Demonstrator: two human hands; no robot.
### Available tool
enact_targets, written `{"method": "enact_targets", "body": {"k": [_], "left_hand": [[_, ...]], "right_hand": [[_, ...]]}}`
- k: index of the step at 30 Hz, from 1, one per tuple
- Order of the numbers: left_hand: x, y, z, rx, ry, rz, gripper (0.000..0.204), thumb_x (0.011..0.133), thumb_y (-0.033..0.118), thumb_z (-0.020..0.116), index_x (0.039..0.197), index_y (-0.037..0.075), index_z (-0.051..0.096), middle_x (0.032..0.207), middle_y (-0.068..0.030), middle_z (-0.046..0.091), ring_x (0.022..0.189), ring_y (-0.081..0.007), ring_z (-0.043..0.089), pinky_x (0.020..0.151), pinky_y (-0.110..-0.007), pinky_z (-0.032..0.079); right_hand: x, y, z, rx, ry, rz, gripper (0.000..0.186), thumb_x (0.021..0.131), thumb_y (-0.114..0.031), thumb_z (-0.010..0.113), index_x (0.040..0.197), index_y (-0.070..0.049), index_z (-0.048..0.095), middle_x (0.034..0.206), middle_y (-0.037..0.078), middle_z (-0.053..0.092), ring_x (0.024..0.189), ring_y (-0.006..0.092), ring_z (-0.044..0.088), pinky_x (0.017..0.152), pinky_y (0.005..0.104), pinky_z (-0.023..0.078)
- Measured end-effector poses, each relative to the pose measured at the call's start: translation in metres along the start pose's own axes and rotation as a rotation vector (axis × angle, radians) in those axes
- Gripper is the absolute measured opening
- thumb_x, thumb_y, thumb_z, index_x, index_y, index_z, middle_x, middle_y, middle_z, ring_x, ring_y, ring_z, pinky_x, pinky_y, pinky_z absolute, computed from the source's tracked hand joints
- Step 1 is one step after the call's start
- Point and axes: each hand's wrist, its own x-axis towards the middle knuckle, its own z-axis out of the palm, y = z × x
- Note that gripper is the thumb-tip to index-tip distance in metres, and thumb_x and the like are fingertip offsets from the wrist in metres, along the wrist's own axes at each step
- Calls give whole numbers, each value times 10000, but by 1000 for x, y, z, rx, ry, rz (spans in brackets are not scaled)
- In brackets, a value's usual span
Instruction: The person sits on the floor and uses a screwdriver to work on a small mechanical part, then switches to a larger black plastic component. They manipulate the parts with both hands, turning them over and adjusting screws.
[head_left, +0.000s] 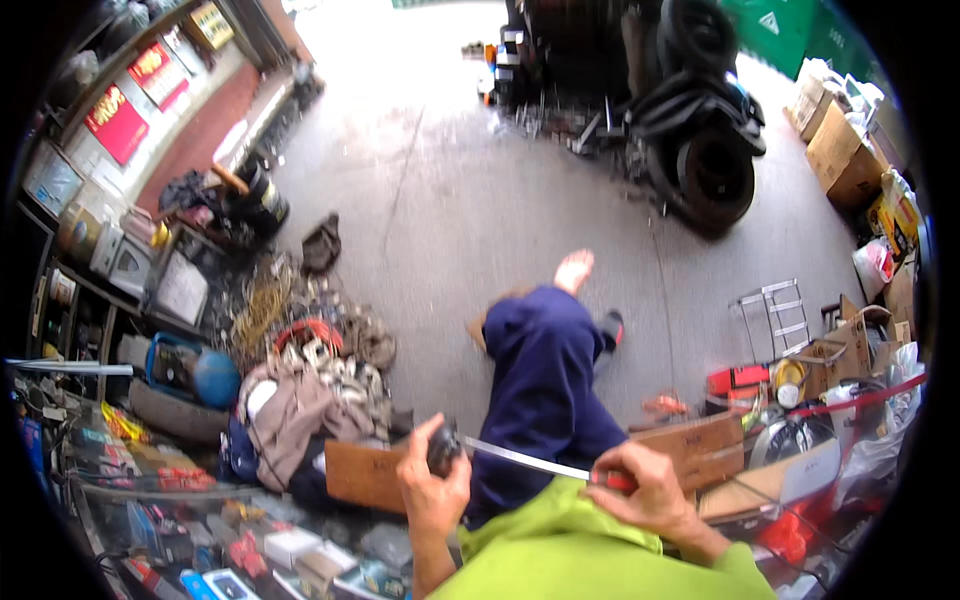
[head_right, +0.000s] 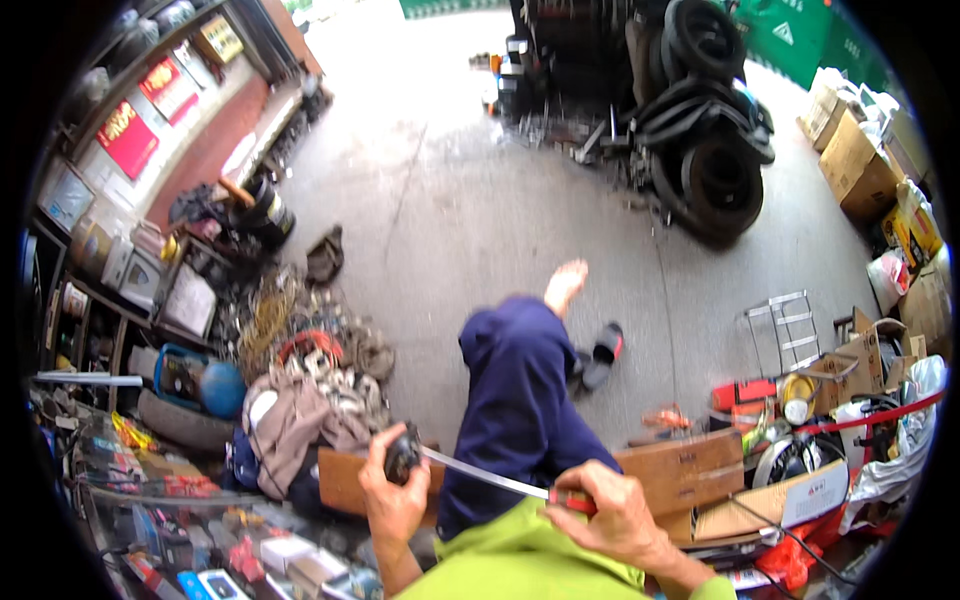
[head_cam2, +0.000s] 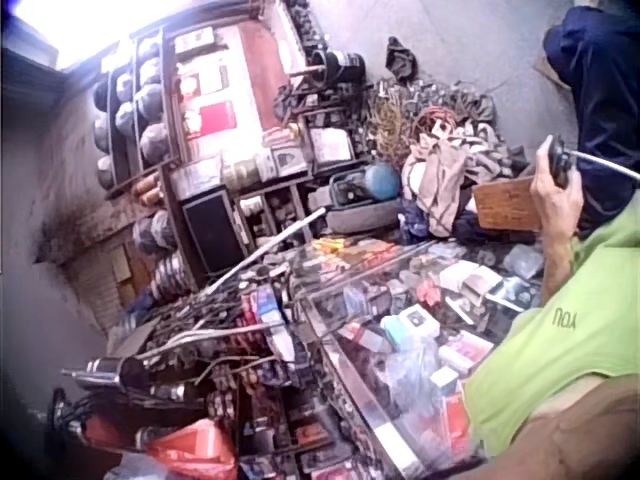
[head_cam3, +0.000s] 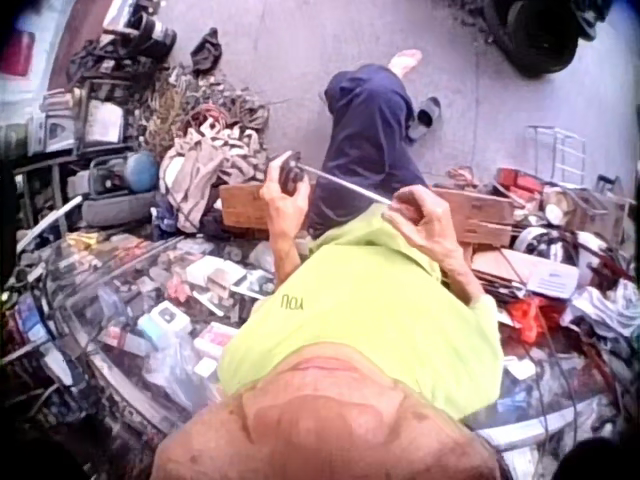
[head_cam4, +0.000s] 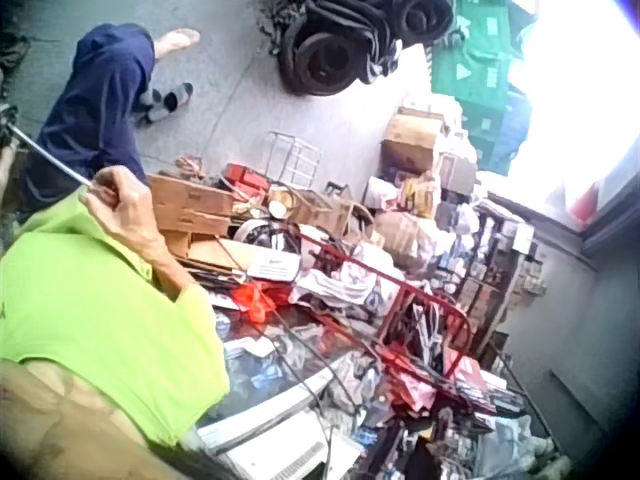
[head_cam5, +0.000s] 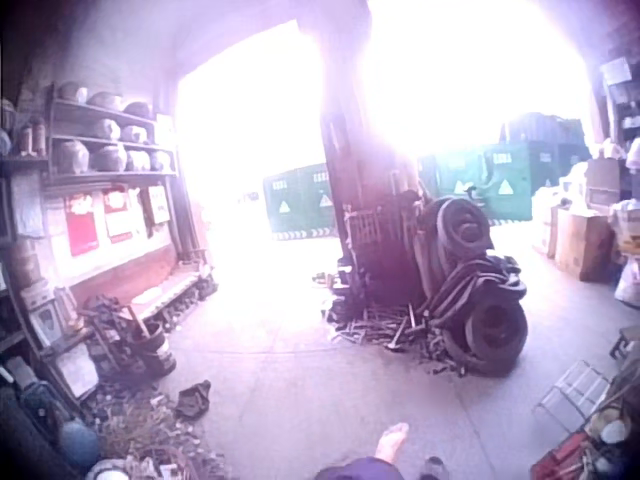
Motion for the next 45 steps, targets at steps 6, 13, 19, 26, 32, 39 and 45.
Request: {"method": "enact_targets", "body": {"k": [6,13,19,26,32,39,45], "left_hand": [[6,13,-3,-82,-25,-30,452,728,-50,609,1171,18,552,805,-79,616,649,-113,563,581,-246,464],[8,11,-7,-89,8,-71,496,701,-59,604,1183,46,557,792,-62,595,609,-99,541,543,-247,446],[3,6,-3,-184,21,-90,484,707,-68,604,1180,27,564,815,-41,593,646,-70,543,564,-210,446],[5,17,-5,-363,-39,-119,493,736,-72,595,1215,30,545,915,-48,617,736,-74,588,599,-192,468],[5,16,-4,-392,-50,-129,528,758,-79,574,1267,51,526,923,-54,613,770,-76,593,623,-187,477],[4,9,-5,-349,-76,-157,523,740,-94,572,1240,59,563,915,-33,575,747,-59,548,618,-178,447],[3,4,-7,-302,-102,-152,530,731,-82,568,1248,32,546,1011,-83,663,796,-59,599,654,-171,456]], "right_hand": [[-5,-19,0,26,0,168,171,751,-101,751,795,11,629,602,64,601,473,95,540,443,230,400],[11,-18,-3,89,-83,189,185,759,-104,748,806,5,606,621,58,616,505,113,568,473,250,429],[8,-11,5,-158,117,-58,241,664,-88,792,806,-22,609,641,62,600,554,193,598,517,271,455],[3,-5,-2,387,-29,314,349,956,-203,538,741,57,626,616,71,616,500,91,558,458,221,449],[8,-19,-5,191,-44,248,270,719,-162,753,879,10,619,725,55,645,617,97,607,556,226,460],[12,-21,-14,141,-140,207,254,749,-134,755,914,16,634,758,64,660,650,102,626,583,212,466],[6,-13,-10,576,-140,525,321,790,-130,739,1013,54,599,758,83,669,700,107,639,593,204,473]]}}
